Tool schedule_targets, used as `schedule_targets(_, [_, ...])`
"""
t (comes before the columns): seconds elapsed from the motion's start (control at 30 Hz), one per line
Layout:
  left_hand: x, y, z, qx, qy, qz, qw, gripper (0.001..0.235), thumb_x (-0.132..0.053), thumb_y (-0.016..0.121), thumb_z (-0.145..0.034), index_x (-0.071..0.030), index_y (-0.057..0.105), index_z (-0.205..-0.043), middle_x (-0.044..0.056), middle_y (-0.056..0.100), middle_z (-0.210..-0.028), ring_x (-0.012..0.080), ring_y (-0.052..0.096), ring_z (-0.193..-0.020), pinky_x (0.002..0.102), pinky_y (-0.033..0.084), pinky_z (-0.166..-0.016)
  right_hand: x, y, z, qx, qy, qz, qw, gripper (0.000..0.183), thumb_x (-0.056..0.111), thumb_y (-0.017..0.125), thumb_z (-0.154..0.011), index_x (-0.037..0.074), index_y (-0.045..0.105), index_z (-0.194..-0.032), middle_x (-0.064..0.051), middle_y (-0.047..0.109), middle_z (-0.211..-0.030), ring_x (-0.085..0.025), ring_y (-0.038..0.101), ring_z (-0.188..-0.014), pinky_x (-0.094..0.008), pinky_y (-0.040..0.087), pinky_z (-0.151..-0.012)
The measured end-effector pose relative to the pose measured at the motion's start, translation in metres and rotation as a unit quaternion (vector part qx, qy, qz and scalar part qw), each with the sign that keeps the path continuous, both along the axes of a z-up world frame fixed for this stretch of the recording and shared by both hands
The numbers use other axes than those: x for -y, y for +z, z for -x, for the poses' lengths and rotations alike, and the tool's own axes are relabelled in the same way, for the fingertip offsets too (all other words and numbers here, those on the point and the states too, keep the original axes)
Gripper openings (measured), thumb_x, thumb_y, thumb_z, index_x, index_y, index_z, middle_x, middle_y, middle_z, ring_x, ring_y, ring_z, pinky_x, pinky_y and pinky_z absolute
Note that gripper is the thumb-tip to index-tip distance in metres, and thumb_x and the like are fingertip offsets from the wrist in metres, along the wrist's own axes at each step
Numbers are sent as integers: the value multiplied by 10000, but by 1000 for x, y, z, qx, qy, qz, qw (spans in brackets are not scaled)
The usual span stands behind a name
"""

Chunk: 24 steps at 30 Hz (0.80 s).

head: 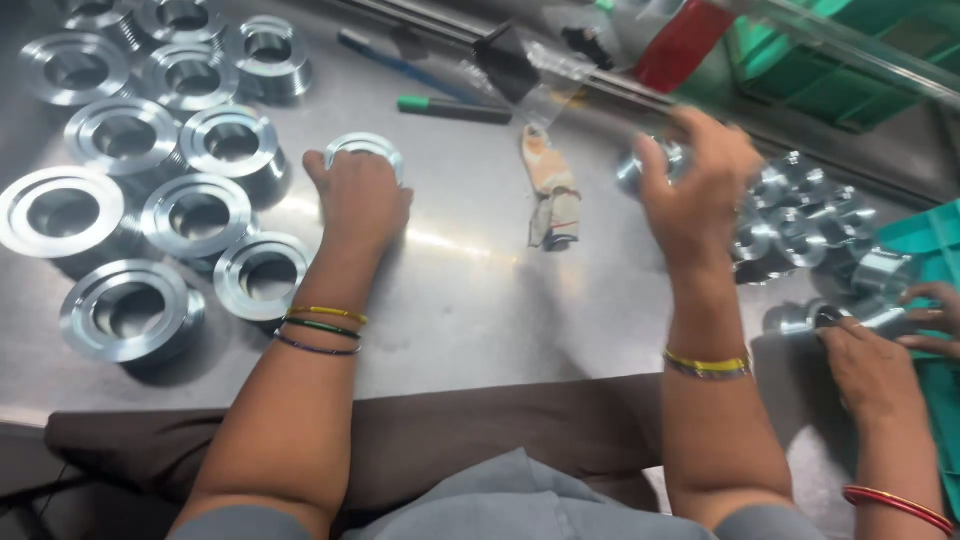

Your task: Inspecting, wiping with a cloth, and marking circular metal pulleys at a workshop table.

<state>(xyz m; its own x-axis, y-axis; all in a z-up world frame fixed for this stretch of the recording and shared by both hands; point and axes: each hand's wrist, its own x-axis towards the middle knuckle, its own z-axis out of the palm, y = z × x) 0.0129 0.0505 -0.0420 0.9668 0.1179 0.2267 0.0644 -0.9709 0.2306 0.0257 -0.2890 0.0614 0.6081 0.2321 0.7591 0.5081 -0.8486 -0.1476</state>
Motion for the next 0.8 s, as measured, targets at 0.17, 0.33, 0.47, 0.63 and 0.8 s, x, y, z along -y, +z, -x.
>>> schedule_targets(0.17, [2, 16, 0, 47, 1, 85, 995, 358, -352, 835, -738, -53, 736, -908, 121, 723, -905, 315, 655, -971, 523, 299, -978, -100, -48, -41, -236, 272, -252, 898, 367, 158, 751, -1002, 5, 632, -1314, -96, 726, -1124, -173, 707, -1047, -328, 594, -947])
schedule_targets(0.33, [0, -23, -17, 167, -15, 287, 943, 519, -175, 773, -703, -24, 618, -1175, 111, 715, -978, 334, 662, -947, 489, 331, -926, -129, -106, -34, -464, 341, -433, 693, 419, 182, 727, -996, -24, 596, -1337, -112, 703, -1126, -173, 694, -1019, -316, 607, -898])
schedule_targets(0.47, [2, -28, -30, 178, -25, 247, 952, 410, -142, 761, -744, -32, 600, -1105, 92, 701, -969, 314, 655, -997, 472, 363, -982, -119, -108, -51, -502, 361, -478, 624, 462, 195, 699, -1000, -46, 545, -1363, -129, 681, -1146, -203, 705, -1006, -346, 639, -901])
schedule_targets(0.63, [3, -34, -21, 211, -77, 211, 951, 507, -121, 757, -740, 3, 576, -1197, 118, 666, -991, 316, 628, -993, 479, 353, -1014, -116, -113, -60, -510, 364, -533, 569, 427, 210, 682, -1028, -52, 552, -1339, -146, 661, -1141, -228, 712, -1018, -372, 656, -899])
schedule_targets(0.8, [7, -23, -16, 198, -122, 148, 961, 480, -89, 785, -733, -40, 580, -1165, 144, 660, -1026, 321, 622, -980, 483, 414, -991, -115, -127, -75, -537, 364, -530, 547, 449, 272, 665, -1024, -54, 557, -1312, -175, 681, -1156, -243, 738, -1034, -380, 659, -941])
